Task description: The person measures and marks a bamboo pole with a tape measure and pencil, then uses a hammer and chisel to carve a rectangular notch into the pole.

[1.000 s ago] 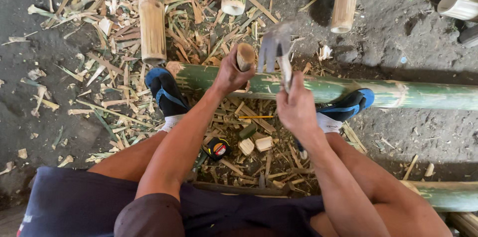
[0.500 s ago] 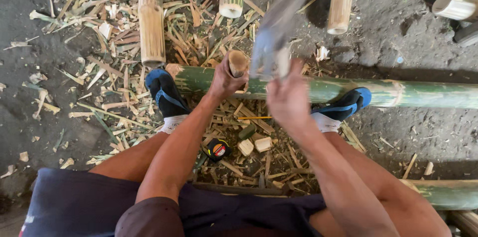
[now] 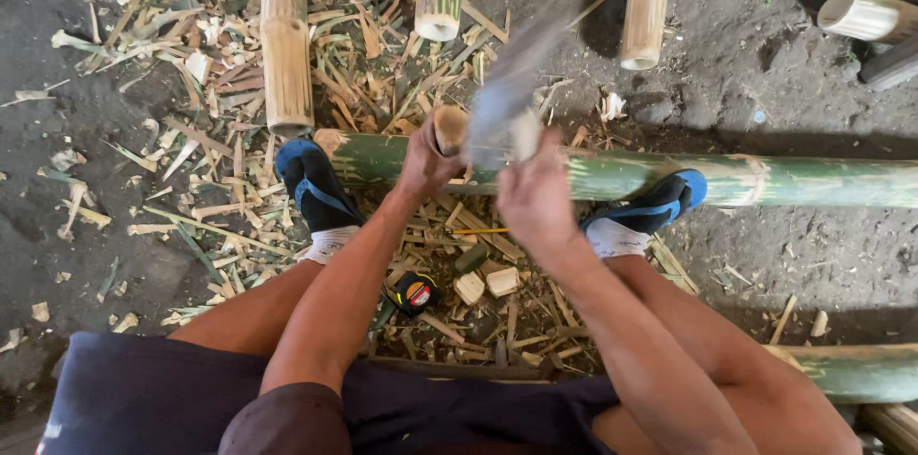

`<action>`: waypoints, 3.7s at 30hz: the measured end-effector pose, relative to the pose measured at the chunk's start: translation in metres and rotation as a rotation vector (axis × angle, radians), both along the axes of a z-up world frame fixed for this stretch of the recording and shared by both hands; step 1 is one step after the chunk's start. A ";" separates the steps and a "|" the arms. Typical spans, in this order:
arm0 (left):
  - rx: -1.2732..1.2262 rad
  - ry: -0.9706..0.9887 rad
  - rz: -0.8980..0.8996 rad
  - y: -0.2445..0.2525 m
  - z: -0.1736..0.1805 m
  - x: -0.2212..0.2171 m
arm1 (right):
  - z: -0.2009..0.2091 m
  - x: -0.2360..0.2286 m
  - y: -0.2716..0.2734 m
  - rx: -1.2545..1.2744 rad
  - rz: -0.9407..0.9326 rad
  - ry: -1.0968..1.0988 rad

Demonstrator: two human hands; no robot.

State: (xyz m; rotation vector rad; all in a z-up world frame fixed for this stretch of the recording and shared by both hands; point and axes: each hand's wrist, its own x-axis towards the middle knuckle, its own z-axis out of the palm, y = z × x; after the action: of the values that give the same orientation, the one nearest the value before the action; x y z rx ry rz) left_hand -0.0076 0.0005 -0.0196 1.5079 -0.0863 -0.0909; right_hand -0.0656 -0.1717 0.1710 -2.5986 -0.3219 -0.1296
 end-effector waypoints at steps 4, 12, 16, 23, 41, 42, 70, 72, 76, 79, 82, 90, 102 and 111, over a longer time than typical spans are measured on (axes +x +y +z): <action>0.167 -0.405 0.007 0.002 -0.030 -0.012 | -0.047 -0.019 0.007 -0.211 0.030 0.614; -0.786 0.624 -0.097 -0.027 -0.016 0.032 | -0.065 -0.029 -0.025 0.027 -0.068 0.414; 0.377 -0.312 -0.012 -0.014 0.033 0.008 | -0.059 -0.034 -0.030 0.079 -0.079 0.226; 0.007 -0.214 0.131 0.004 0.051 -0.001 | -0.027 -0.031 -0.019 0.175 -0.081 0.239; -0.101 -0.145 0.143 0.005 0.026 -0.025 | 0.018 -0.003 0.012 -0.167 0.140 0.266; -0.024 -0.163 0.173 0.002 0.027 -0.028 | 0.027 -0.004 0.008 -0.141 0.145 0.228; 0.258 -0.157 0.056 0.001 -0.005 -0.011 | -0.043 -0.003 0.005 -0.248 0.070 0.584; 0.484 -0.136 0.084 -0.015 -0.009 0.008 | -0.054 -0.004 -0.004 -0.148 0.029 0.509; 0.487 -0.407 0.187 -0.045 -0.004 0.027 | -0.060 -0.012 -0.018 -0.017 -0.028 0.421; 0.271 -0.316 0.095 -0.061 0.011 0.019 | -0.055 -0.023 -0.027 0.006 -0.006 0.151; 0.069 -0.239 0.008 -0.057 0.034 0.014 | -0.043 -0.029 -0.027 0.084 0.002 0.161; 0.024 -0.102 0.316 -0.001 0.032 -0.012 | -0.014 -0.034 -0.015 0.189 -0.043 0.261; -0.806 -0.263 0.084 -0.005 0.004 -0.017 | 0.001 -0.015 0.001 -0.093 0.057 0.285; -0.018 -0.271 0.452 -0.014 0.010 -0.041 | 0.043 -0.005 0.002 -0.120 0.206 0.093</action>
State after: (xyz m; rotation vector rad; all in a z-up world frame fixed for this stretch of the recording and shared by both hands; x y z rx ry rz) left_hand -0.0483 -0.0137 -0.0091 1.4814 0.0379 0.4756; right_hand -0.0704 -0.1696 0.2143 -2.6597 -0.5757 0.0854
